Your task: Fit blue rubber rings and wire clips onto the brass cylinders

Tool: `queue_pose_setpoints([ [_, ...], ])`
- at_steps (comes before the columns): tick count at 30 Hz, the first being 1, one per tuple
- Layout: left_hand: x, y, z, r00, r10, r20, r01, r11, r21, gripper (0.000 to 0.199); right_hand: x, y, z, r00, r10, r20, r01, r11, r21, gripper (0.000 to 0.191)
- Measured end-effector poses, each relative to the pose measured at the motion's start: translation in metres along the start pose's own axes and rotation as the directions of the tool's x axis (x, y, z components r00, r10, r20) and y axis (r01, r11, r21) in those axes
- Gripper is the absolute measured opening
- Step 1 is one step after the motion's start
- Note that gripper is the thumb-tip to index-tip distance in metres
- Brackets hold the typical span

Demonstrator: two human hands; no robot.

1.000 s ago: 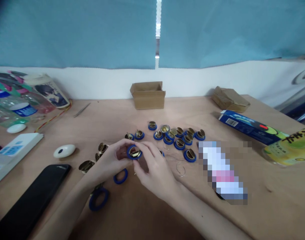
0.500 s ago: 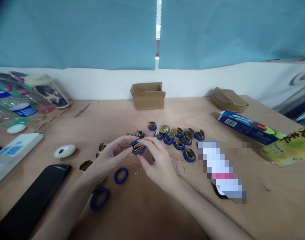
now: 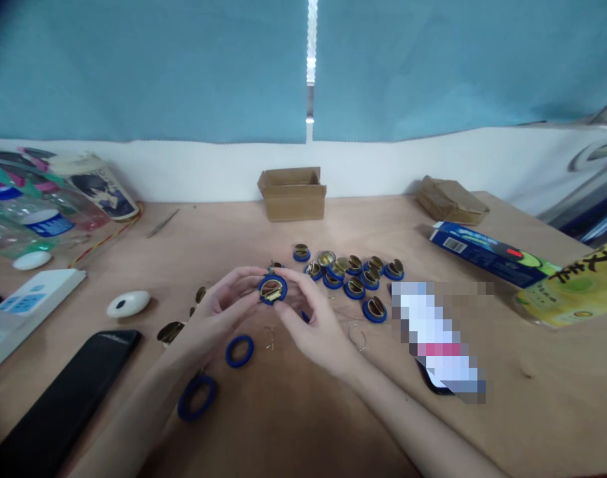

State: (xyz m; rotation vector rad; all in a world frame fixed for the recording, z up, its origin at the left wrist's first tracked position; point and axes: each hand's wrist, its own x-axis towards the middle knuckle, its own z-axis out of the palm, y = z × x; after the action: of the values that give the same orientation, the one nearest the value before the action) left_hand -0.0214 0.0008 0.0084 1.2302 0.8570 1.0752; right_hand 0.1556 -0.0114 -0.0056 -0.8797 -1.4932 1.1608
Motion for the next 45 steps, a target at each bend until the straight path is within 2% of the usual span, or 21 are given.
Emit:
queue_pose_setpoints([
  [4,0.001,0.000,-0.001,1.000,0.012,-0.005,-0.011,0.999,0.050,0.022,-0.001,0.003,0.000,0.995,0.089,-0.053,-0.087,0.995,0.045,0.032],
  [14,0.004,0.000,0.002,0.999,-0.007,-0.045,0.015,0.983,0.182,0.025,-0.004,0.005,-0.003,0.987,-0.018,-0.157,-0.025,0.963,-0.267,0.031],
  [17,0.004,-0.001,0.003,1.000,-0.007,0.023,0.002,0.985,0.171,0.025,-0.002,0.006,-0.003,0.982,0.019,-0.186,-0.056,0.980,-0.193,0.030],
  [20,0.003,-0.003,0.005,0.997,0.027,0.072,-0.032,0.997,0.065,0.032,0.001,0.006,-0.002,0.977,0.066,-0.204,-0.069,0.998,-0.006,0.027],
  [23,0.004,-0.005,0.007,0.999,0.038,0.014,-0.039,0.998,0.050,0.034,0.004,0.006,0.000,0.972,0.119,-0.202,-0.086,0.982,0.168,0.025],
  [26,0.005,-0.008,0.006,0.999,0.034,-0.005,-0.033,0.997,0.076,0.034,0.005,0.008,0.000,0.969,0.165,-0.182,-0.118,0.962,0.245,0.027],
  [35,0.005,-0.007,-0.001,0.993,-0.099,-0.057,0.102,0.994,0.044,0.050,0.005,0.013,0.002,0.968,0.211,-0.139,-0.172,0.953,0.248,0.033],
  [40,0.006,-0.007,-0.001,0.993,-0.058,-0.106,0.067,0.994,0.082,0.045,0.005,0.011,0.003,0.970,0.202,-0.136,-0.171,0.963,0.209,0.033],
  [45,0.006,-0.006,-0.001,0.990,-0.062,-0.125,0.074,0.993,0.091,0.051,0.005,0.012,0.000,0.967,0.227,-0.117,-0.200,0.958,0.205,0.033],
])
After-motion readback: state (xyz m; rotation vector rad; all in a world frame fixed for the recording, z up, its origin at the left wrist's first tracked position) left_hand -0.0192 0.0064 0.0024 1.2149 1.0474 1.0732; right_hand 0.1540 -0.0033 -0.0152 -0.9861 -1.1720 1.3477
